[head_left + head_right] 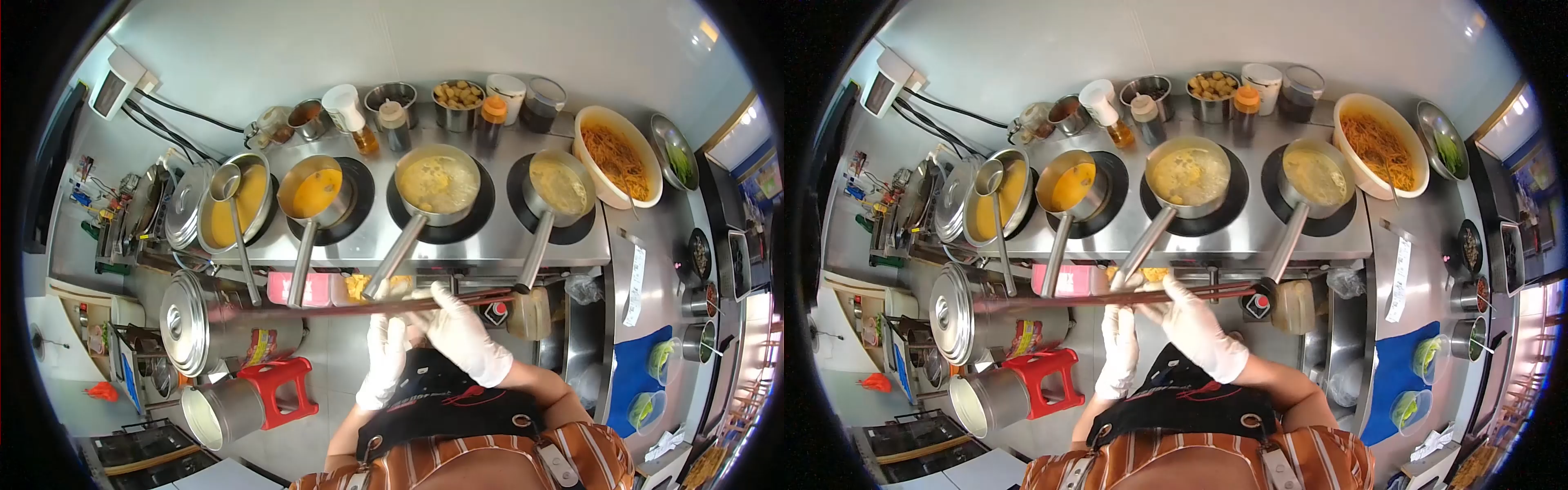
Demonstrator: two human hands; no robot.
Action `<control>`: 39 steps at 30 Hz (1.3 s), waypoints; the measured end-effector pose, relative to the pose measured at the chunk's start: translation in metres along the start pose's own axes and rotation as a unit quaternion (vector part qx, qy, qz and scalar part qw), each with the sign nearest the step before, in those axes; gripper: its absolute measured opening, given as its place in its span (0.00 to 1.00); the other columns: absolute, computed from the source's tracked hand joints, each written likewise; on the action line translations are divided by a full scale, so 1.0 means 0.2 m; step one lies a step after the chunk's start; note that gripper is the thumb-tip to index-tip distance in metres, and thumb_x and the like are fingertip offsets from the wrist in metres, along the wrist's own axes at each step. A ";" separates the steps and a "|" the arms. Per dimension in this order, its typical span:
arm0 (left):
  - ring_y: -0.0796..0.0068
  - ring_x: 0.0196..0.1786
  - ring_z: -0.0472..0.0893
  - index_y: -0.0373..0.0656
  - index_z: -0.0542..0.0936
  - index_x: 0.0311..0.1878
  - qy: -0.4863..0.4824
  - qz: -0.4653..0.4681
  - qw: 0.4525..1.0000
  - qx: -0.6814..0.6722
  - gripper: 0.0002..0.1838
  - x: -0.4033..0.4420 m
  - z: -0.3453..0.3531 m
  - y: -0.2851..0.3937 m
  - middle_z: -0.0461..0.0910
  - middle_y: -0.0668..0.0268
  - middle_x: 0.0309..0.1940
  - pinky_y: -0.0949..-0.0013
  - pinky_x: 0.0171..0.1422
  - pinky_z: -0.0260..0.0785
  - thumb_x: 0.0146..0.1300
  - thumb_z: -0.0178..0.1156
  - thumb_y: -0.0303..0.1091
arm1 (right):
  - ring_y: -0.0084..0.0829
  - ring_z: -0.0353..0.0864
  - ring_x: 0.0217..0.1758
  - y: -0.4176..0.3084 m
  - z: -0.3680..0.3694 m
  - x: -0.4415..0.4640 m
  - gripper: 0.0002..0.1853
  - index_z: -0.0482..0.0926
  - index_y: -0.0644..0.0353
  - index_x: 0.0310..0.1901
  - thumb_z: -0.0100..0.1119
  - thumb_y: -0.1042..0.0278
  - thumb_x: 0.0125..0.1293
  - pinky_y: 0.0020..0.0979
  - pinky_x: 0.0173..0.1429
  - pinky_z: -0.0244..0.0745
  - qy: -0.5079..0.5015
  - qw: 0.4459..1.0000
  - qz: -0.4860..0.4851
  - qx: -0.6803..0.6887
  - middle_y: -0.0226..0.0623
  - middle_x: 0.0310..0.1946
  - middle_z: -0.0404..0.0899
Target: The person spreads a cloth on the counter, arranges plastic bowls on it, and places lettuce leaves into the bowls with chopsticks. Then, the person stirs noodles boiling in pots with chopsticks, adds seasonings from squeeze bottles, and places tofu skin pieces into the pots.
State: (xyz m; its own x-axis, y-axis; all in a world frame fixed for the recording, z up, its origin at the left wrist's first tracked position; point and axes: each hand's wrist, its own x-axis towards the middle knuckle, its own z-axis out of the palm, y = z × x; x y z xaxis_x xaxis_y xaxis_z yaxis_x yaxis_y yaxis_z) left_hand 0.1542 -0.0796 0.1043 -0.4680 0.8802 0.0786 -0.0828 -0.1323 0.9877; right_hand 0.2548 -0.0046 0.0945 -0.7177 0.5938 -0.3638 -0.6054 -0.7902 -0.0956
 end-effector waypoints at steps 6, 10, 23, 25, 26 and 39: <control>0.66 0.42 0.79 0.36 0.76 0.39 0.171 0.056 0.972 -0.152 0.14 0.35 -0.33 0.27 0.78 0.59 0.36 0.59 0.57 0.70 0.73 0.46 0.36 | 0.30 0.78 0.54 0.14 0.13 0.23 0.18 0.73 0.65 0.57 0.54 0.65 0.71 0.30 0.62 0.73 -0.180 0.920 0.040 -0.345 0.40 0.54 0.76; 0.77 0.28 0.62 0.40 0.74 0.41 0.325 0.169 0.914 -0.175 0.10 0.47 -0.71 0.56 0.63 0.72 0.24 0.69 0.40 0.64 0.72 0.50 0.36 | 0.23 0.79 0.47 -0.15 0.23 0.60 0.12 0.79 0.66 0.47 0.60 0.71 0.64 0.26 0.55 0.73 -0.088 0.775 -0.033 -0.625 0.33 0.44 0.81; 0.78 0.26 0.61 0.39 0.77 0.45 0.381 0.105 0.916 -0.071 0.16 0.47 -1.25 0.50 0.62 0.72 0.19 0.72 0.38 0.57 0.72 0.50 0.43 | 0.53 0.73 0.54 -0.54 0.22 2.21 0.41 0.67 0.70 0.53 0.79 0.63 0.36 0.40 0.58 0.70 0.351 0.442 -0.545 -0.620 0.57 0.49 0.74; 0.74 0.21 0.64 0.43 0.76 0.43 0.385 0.107 0.916 -0.044 0.16 0.45 -1.33 0.48 0.61 0.70 0.15 0.64 0.33 0.65 0.72 0.49 0.47 | 0.52 0.77 0.47 -0.58 0.16 2.31 0.31 0.72 0.71 0.45 0.76 0.66 0.41 0.41 0.54 0.71 0.352 0.469 -0.589 -0.556 0.57 0.41 0.77; 0.78 0.27 0.62 0.40 0.78 0.45 0.354 0.121 0.923 -0.093 0.16 0.43 -1.36 0.48 0.63 0.73 0.21 0.72 0.38 0.57 0.70 0.52 0.45 | 0.47 0.78 0.48 -0.56 0.24 2.24 0.27 0.72 0.71 0.44 0.73 0.68 0.44 0.39 0.54 0.71 0.364 0.505 -0.578 -0.527 0.55 0.41 0.77; 0.75 0.24 0.69 0.37 0.73 0.45 0.275 0.249 0.911 -0.180 0.14 0.34 -1.28 0.61 0.66 0.68 0.18 0.68 0.33 0.68 0.74 0.44 0.40 | 0.47 0.70 0.61 0.17 1.84 0.63 0.21 0.70 0.63 0.56 0.59 0.73 0.59 0.43 0.66 0.66 -0.205 0.166 -0.724 -0.637 0.47 0.55 0.71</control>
State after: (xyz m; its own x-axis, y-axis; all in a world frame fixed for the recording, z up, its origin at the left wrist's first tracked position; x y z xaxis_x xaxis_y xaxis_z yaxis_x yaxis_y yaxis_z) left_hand -0.1133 -0.1527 0.1960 -0.8884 0.3222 0.3271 0.0233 -0.6799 0.7329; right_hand 0.0169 0.1005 0.3869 -0.2582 0.0556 0.9645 0.1323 0.9910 -0.0217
